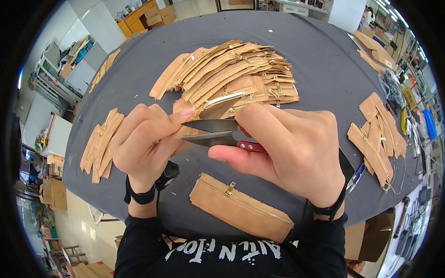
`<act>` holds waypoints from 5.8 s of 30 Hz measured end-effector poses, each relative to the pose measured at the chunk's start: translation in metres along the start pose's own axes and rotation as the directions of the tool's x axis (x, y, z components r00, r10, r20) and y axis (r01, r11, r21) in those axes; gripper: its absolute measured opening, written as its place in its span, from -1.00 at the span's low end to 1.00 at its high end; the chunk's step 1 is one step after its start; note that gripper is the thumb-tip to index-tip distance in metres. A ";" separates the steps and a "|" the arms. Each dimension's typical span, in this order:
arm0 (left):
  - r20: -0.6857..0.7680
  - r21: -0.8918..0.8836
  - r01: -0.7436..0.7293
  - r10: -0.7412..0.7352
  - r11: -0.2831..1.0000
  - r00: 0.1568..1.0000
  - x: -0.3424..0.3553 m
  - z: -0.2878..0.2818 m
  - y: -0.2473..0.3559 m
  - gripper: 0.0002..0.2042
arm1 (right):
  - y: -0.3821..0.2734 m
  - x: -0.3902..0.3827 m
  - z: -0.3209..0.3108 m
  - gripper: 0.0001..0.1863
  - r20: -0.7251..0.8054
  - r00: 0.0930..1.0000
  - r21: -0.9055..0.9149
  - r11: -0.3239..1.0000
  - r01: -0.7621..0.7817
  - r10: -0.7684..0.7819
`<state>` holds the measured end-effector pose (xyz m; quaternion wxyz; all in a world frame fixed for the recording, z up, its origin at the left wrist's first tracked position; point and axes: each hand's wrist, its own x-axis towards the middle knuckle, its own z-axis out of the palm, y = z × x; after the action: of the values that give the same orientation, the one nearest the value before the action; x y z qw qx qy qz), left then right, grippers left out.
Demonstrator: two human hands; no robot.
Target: Trim excess leather and zipper tape from small leather pouches using nippers.
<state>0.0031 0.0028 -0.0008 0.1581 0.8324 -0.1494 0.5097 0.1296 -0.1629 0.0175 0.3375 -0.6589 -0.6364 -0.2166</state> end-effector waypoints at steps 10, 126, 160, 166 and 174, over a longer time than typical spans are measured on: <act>-0.054 0.055 0.035 -0.032 0.998 0.998 0.003 0.003 0.001 -0.63 | 0.000 0.001 -0.004 -0.51 0.075 0.996 -0.025 0.999 -0.036 0.038; 0.275 -0.800 0.576 -0.750 0.169 0.601 0.038 0.020 -0.023 -0.68 | 0.016 0.010 0.024 -0.76 0.060 0.966 0.303 0.918 -0.257 0.251; 0.552 -0.760 0.622 -0.695 -0.191 0.461 0.028 0.024 -0.012 -0.66 | 0.031 0.010 0.026 -0.70 -0.180 0.942 0.147 0.955 -0.259 0.283; 0.617 -0.745 0.593 -0.652 -0.305 0.440 0.026 0.023 -0.014 -0.65 | 0.030 0.011 0.022 -0.75 -0.160 0.940 0.110 0.952 -0.286 0.301; 0.612 -0.734 0.629 -0.651 -0.257 0.448 0.026 0.024 -0.016 -0.69 | 0.028 0.011 0.017 -0.75 -0.129 0.922 0.277 0.906 -0.321 0.366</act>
<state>0.0405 0.0053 0.0103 0.8598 0.4869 0.0450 0.1468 0.1559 -0.1423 0.0093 0.5063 -0.6910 -0.4994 -0.1296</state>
